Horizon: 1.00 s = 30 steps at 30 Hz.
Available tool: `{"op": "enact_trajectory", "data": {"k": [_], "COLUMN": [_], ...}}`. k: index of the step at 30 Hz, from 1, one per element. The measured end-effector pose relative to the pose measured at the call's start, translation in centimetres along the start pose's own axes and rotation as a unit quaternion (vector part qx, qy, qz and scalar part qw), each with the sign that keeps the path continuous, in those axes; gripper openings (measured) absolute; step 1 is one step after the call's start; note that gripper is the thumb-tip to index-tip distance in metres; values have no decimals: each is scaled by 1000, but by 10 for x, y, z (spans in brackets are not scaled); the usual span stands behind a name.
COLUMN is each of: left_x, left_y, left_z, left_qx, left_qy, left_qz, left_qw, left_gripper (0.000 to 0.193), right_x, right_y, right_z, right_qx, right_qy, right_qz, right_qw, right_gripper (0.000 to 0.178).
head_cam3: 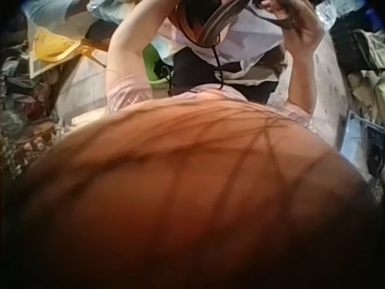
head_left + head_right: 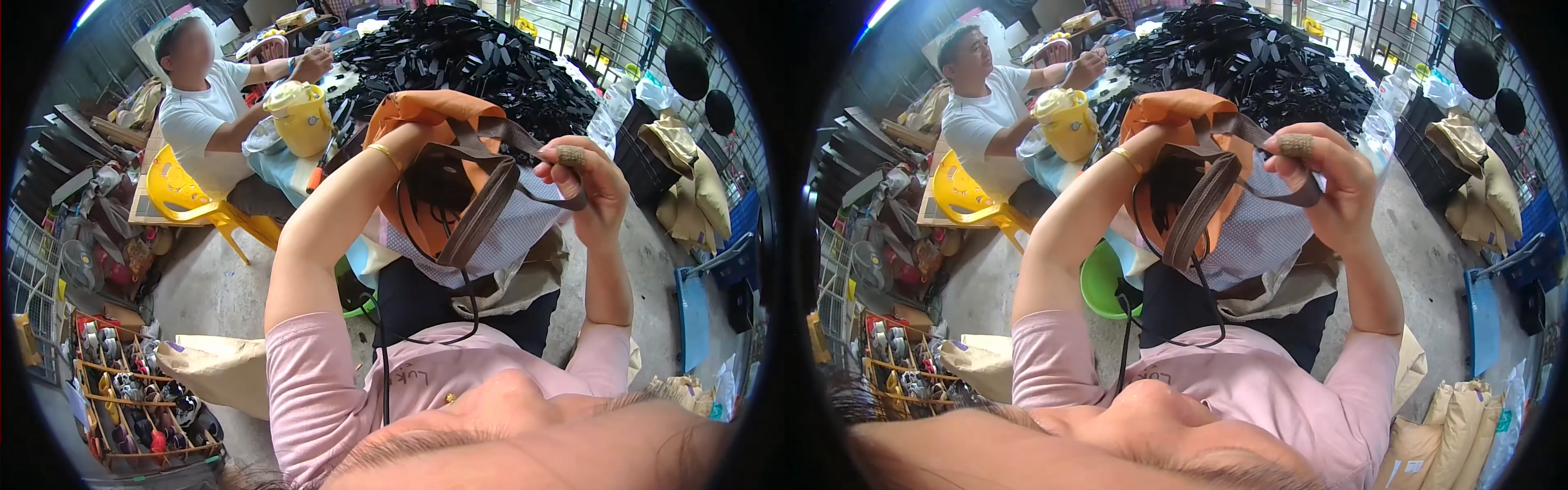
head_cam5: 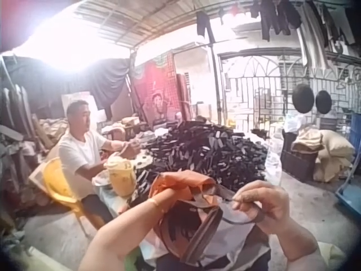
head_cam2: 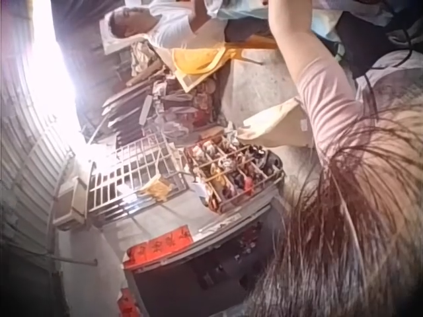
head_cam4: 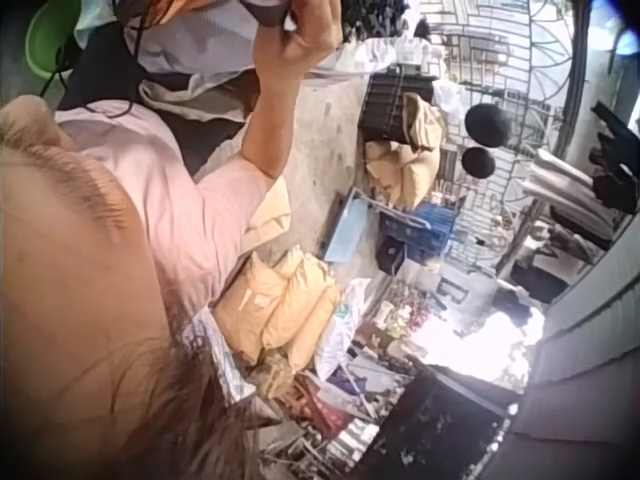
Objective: Manually assemble or inspect small black plastic components at an industrial workbench.
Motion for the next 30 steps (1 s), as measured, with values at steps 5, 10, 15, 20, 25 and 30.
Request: {"op": "enact_trajectory", "data": {"k": [5,10,15,20,25,30], "left_x": [-3,-11,0,-2,-5,-14], "left_y": [-12,-31,-49,-58,-65,-52], "left_z": [13,29,40,44,45,33], "left_qx": [-1,-9,-25,-48,-72,2], "left_qy": [17,38,46,32,14,-20], "left_qz": [36,57,50,14,-16,-16], "left_qw": [999,998,997,998,997,1000], "left_gripper": [32,31,31,31,33,34], "right_x": [-5,-9,-11,-13,-15,-12], "right_y": [9,8,10,12,14,10], "right_z": [-8,-11,-15,-25,-29,-22], "right_qx": [20,21,-17,-47,-4,-25], "right_qy": [21,42,53,95,115,97], "right_qz": [38,53,51,79,61,58], "right_qw": [999,998,997,991,992,993], "right_gripper": [17,16,16,18,20,20]}}
Point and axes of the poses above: each hand's wrist, its own x-axis towards the middle knuckle, its own z-axis out of the palm, y = z × x, the point moved 3 cm from there along x, towards the middle knuckle, and after that the axes turned 8 degrees about -x, right-handed, at the moved point
